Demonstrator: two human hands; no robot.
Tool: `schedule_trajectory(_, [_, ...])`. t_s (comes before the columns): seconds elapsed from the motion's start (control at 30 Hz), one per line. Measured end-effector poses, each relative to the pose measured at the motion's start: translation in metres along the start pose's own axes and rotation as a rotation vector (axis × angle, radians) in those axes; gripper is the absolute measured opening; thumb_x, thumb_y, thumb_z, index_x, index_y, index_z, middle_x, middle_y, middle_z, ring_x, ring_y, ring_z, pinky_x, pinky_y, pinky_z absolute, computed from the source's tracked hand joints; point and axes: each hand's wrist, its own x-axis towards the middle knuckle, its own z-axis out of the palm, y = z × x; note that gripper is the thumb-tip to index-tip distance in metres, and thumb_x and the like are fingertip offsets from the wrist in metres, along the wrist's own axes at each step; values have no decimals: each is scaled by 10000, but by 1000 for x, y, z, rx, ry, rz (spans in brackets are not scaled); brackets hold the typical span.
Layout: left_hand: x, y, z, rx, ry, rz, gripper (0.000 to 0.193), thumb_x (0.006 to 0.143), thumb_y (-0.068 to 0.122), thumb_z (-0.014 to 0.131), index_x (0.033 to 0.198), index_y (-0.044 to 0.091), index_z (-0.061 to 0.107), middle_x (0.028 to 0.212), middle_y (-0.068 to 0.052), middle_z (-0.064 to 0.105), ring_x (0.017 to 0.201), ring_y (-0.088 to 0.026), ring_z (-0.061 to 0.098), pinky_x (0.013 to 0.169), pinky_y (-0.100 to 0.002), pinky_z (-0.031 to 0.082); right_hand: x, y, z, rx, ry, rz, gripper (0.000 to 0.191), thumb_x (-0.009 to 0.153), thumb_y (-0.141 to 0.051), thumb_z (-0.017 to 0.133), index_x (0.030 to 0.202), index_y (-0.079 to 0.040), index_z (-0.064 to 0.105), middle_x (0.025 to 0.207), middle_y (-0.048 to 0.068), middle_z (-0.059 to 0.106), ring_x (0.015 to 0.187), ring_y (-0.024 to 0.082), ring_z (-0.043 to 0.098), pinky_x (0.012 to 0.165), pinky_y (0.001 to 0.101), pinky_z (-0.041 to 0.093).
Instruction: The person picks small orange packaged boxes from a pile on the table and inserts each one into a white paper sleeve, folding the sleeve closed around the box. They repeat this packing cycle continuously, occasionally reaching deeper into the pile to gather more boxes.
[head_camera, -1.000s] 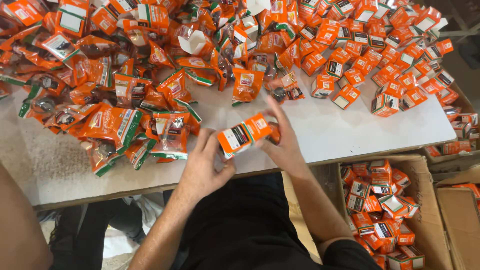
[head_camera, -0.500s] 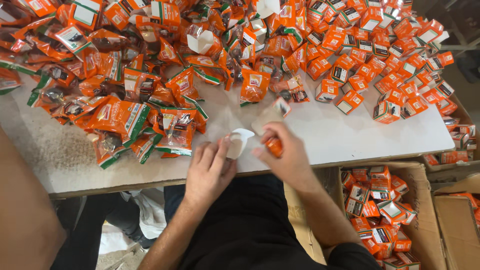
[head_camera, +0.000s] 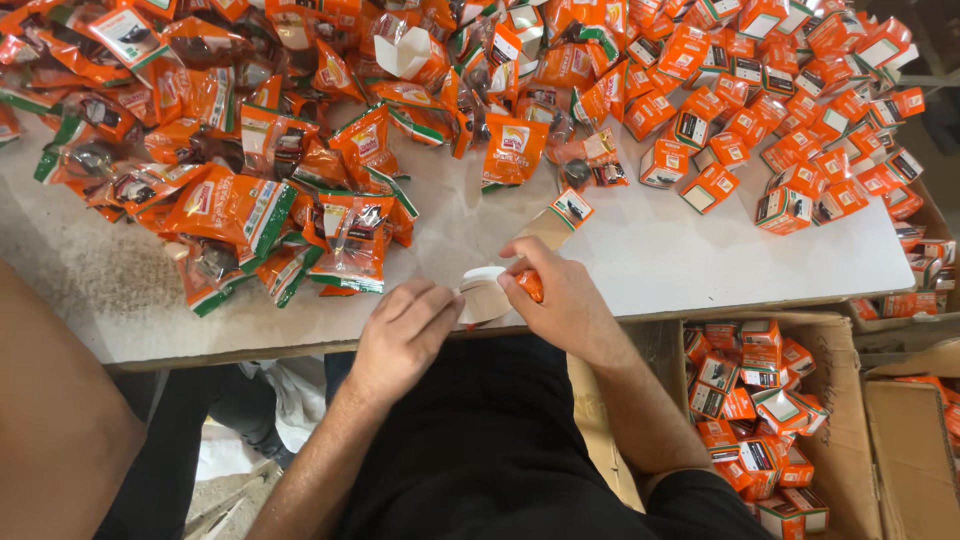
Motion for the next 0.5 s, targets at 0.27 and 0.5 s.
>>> schedule_trajectory(0.27, [-1,24,1,7,59,-100,506,730,246,884,1114,-6,673,1213,-187,631,1068,-364,632,877,-458,561,6,-3,-1,116,-51,109,277,959,-179,651,1184,-60,543,841,156,757,702,336,749,620,403,539])
schedule_trajectory(0.5, [6,20,18,-114,8,-218,490,765,212,895,1087,46,565,1224,-152,654,1106,-372,643,938,-466,547,2,6,7,148,-94,66,267,963,-165,651,1197,-76,557,773,152,721,660,293,691,594,370,517])
